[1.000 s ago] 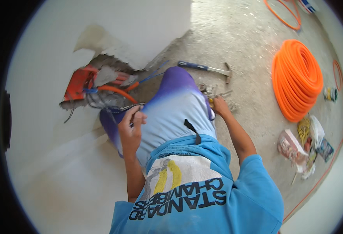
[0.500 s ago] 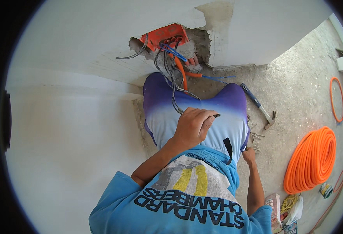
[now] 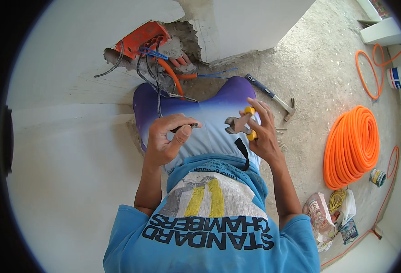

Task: Stripping and connecting electrical wires inside a wall-mounted junction box.

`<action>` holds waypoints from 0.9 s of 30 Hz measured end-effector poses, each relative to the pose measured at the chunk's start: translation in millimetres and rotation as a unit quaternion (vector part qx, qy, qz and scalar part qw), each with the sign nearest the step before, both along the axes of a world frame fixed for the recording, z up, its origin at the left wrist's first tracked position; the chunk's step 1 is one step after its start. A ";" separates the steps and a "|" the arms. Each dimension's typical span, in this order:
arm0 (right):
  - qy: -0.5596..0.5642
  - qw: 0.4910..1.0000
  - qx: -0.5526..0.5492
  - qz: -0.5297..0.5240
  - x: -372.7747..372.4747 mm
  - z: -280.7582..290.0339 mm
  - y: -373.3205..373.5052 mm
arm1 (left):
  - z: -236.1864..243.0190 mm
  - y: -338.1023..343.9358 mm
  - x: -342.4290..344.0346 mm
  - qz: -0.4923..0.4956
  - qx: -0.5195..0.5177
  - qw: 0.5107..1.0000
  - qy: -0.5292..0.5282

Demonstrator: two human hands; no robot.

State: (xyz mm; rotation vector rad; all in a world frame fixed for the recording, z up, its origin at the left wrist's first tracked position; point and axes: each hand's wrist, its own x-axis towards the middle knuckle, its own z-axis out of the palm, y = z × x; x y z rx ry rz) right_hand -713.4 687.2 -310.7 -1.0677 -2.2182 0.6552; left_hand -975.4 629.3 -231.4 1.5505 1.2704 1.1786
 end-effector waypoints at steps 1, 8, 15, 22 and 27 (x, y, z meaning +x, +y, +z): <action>0.004 1.000 0.004 0.027 -11.3 3.3 6.3 | 5.4 0.0 -1.5 -0.012 -0.009 1.000 -0.005; -0.002 0.989 0.057 0.138 -55.6 28.8 31.2 | 17.0 -11.3 -15.9 -0.021 0.015 1.000 0.017; -0.014 0.982 0.092 0.167 -65.4 32.8 39.1 | 17.6 -14.5 -17.8 -0.015 0.032 0.999 0.005; -0.009 0.978 0.099 0.186 -70.0 38.6 44.6 | 18.2 -14.9 -18.3 -0.017 0.026 1.000 0.004; -0.003 0.976 0.096 0.195 -75.0 39.5 43.7 | 19.0 -15.2 -18.1 -0.014 0.034 0.999 0.004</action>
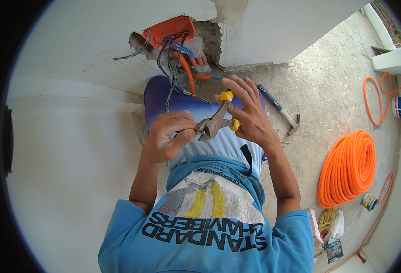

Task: Stripping and connecting electrical wires inside a wall-mounted junction box.

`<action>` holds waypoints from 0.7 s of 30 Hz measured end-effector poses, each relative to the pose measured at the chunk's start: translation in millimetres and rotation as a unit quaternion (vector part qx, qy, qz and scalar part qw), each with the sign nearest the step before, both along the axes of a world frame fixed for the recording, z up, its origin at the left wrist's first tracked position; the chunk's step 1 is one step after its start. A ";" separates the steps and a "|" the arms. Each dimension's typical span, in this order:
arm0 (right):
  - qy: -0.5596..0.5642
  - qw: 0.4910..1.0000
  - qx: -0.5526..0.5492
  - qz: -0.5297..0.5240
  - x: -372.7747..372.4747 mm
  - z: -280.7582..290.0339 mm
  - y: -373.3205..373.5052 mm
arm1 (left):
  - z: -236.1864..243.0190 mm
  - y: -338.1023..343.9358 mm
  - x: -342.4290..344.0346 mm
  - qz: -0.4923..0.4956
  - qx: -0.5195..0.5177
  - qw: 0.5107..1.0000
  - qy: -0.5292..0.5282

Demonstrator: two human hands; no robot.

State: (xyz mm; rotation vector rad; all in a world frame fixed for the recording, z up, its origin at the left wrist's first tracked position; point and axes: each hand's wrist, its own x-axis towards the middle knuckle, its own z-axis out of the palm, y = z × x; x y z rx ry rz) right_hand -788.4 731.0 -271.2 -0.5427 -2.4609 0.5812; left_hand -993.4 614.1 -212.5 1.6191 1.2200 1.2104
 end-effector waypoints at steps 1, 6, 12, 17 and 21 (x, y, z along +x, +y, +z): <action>0.000 1.000 0.000 0.000 -0.3 0.1 0.1 | 0.0 -0.3 -0.5 -0.001 -0.005 1.000 -0.001; 0.028 0.999 0.006 0.033 -0.5 -6.5 4.7 | -0.7 0.0 -0.9 0.003 -0.007 1.000 0.002; 0.223 0.957 -0.181 0.047 -12.8 -31.0 -2.1 | 2.3 4.1 3.0 0.059 0.012 0.998 0.003; 0.076 0.962 -0.263 -0.001 -20.6 -40.9 -14.4 | -12.8 14.1 22.7 0.329 0.251 0.882 0.224; 0.224 0.758 -0.609 0.070 -18.6 -53.0 -30.8 | -96.4 -14.3 31.4 0.248 0.242 0.935 0.068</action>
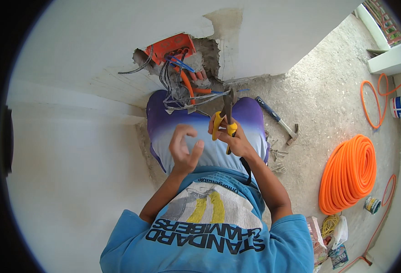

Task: Stripping and connecting electrical wires inside a wall-mounted junction box.

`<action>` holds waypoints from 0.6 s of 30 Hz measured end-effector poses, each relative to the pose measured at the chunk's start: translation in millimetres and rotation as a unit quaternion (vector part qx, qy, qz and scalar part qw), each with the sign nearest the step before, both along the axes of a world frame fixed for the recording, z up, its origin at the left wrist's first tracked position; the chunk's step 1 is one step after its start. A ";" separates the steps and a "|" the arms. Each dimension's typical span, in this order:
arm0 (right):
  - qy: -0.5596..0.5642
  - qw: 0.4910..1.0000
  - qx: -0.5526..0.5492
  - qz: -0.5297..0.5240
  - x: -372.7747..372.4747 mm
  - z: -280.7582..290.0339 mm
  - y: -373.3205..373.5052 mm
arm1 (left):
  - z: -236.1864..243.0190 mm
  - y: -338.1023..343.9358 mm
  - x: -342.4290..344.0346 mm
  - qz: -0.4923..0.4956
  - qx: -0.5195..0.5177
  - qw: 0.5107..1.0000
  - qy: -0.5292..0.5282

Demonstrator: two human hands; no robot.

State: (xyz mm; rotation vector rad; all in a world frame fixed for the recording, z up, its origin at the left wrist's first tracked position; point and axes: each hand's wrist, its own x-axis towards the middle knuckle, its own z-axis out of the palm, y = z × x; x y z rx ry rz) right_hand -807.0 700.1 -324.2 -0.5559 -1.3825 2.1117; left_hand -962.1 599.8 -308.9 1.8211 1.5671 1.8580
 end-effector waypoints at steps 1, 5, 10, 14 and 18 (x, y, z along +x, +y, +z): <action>0.002 1.000 0.003 -0.002 3.3 1.3 -1.5 | -16.5 10.8 -0.8 -0.062 -0.119 0.977 -0.163; 0.019 0.994 -0.099 0.047 16.9 5.5 -4.0 | 2.0 69.1 -5.7 -0.420 -0.354 0.714 -0.433; 0.063 0.971 -0.215 0.078 23.4 15.4 -15.1 | -0.2 95.8 8.7 -0.504 -0.365 0.733 -0.274; 0.118 0.934 -0.323 0.097 31.5 17.1 -40.6 | 9.6 91.4 9.1 -0.468 -0.368 0.758 -0.266; 0.133 0.916 -0.367 0.089 27.4 16.7 -54.8 | 14.0 81.4 16.5 -0.468 -0.407 0.739 -0.262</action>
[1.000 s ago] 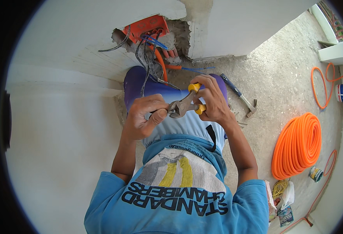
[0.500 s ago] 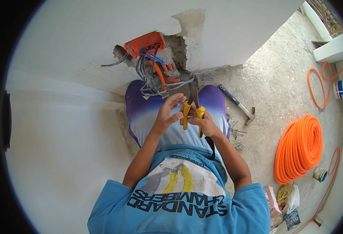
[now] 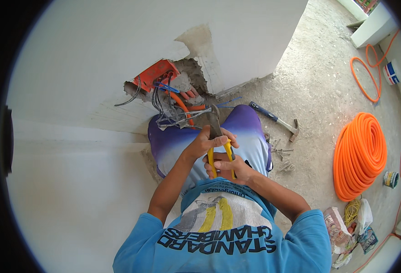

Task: Stripping and connecting electrical wires inside a wall-mounted junction box.

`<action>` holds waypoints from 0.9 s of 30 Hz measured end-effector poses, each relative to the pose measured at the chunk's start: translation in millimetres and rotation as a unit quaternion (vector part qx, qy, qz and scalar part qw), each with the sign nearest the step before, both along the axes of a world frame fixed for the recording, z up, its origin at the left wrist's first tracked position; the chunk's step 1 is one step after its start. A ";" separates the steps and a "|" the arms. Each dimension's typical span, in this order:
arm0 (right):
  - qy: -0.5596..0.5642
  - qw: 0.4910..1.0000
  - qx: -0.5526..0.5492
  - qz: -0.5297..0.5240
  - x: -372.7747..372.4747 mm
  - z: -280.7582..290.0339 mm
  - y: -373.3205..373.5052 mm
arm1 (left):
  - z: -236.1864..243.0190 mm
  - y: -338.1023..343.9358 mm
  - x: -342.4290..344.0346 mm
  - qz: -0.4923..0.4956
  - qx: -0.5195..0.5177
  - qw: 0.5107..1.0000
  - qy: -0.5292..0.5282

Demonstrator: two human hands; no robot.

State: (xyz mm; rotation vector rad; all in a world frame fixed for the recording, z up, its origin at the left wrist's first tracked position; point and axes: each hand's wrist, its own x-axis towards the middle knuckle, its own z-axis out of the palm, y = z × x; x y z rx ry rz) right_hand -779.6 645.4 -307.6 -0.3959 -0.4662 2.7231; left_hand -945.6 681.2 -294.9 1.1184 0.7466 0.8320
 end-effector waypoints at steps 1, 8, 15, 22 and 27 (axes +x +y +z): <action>-0.004 1.000 0.000 -0.008 -1.0 -3.8 -2.3 | 12.0 -8.7 6.1 0.005 -0.084 0.985 -0.149; 0.010 0.999 -0.028 -0.012 -9.6 -5.4 -26.8 | -9.3 -29.9 8.5 -0.020 -0.096 0.967 -0.236; -0.007 0.996 -0.079 -0.032 -12.8 -8.6 -37.8 | -8.3 -35.6 14.3 0.042 -0.120 0.982 -0.138; -0.058 0.989 -0.113 -0.077 -12.3 -17.4 -44.5 | -11.5 -26.5 22.9 0.007 -0.177 0.976 -0.128; -0.019 0.982 -0.147 -0.114 1.8 -17.6 -29.7 | -26.1 -2.2 41.1 -0.029 -0.155 0.983 -0.096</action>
